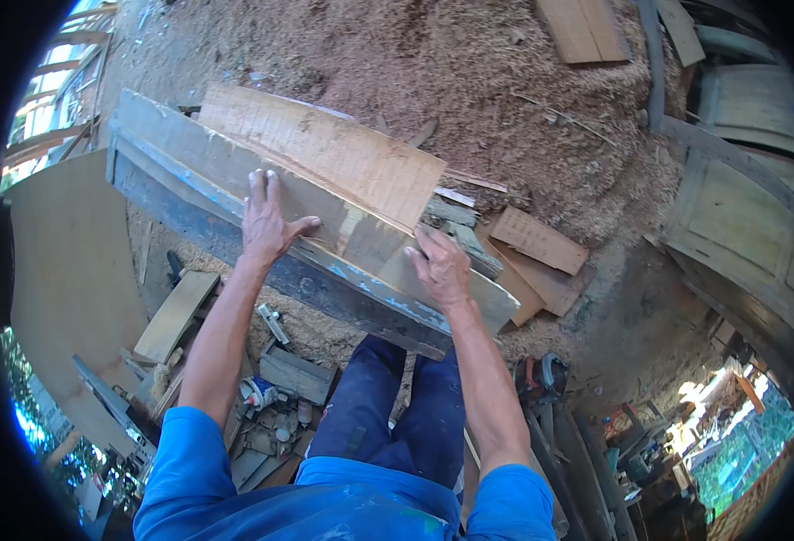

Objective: The person measures a wooden plank with a tape measure, marks it with a pencil, and then uses a circular saw to cut the wood along the marked lines.

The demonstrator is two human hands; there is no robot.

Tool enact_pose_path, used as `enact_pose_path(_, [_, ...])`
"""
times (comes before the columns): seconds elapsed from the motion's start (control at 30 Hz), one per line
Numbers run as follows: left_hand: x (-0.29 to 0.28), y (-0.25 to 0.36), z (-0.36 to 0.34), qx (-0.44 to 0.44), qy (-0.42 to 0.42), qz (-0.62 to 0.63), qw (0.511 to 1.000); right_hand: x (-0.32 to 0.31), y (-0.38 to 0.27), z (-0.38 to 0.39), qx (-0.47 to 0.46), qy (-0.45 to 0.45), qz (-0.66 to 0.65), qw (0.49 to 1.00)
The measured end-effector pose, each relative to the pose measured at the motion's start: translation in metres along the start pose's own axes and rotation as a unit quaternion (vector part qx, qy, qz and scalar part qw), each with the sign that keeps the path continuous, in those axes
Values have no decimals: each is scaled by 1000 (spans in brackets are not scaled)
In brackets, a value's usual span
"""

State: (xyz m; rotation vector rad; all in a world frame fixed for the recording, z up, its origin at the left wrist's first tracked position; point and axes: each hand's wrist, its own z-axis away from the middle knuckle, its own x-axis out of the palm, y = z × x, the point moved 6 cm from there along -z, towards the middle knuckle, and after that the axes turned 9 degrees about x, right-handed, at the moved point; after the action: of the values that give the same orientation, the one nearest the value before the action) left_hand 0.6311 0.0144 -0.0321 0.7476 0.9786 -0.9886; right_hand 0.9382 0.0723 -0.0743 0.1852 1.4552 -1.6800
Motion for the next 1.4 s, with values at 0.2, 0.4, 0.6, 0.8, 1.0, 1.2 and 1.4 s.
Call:
enact_pose_path(0.2, [10, -10, 0, 12, 16, -17, 1000, 2, -4, -1, 12, -6, -3, 1000])
enact_pose_path(0.4, [5, -8, 0, 20, 26, -11, 999, 3, -3, -2, 36, -21, -12, 999])
enact_pose_path(0.6, [1, -3, 0, 17, 39, -22, 999, 1, -3, -6, 22, -15, -20, 999])
enact_pose_path(0.8, [4, -2, -1, 19, 30, -28, 999, 1, 2, -4, 44, -24, -16, 999])
enact_pose_path(1.0, [6, -7, 1, 17, 27, -13, 999, 2, -1, -5, 12, 2, -29, 1000])
enact_pose_path(1.2, [8, -3, -4, 22, 1, -11, 1000, 1, 4, -5, 19, -8, -19, 1000])
enact_pose_path(1.4, [12, -5, -3, 22, 1, -12, 1000, 1, 3, -6, 17, -17, -11, 1000])
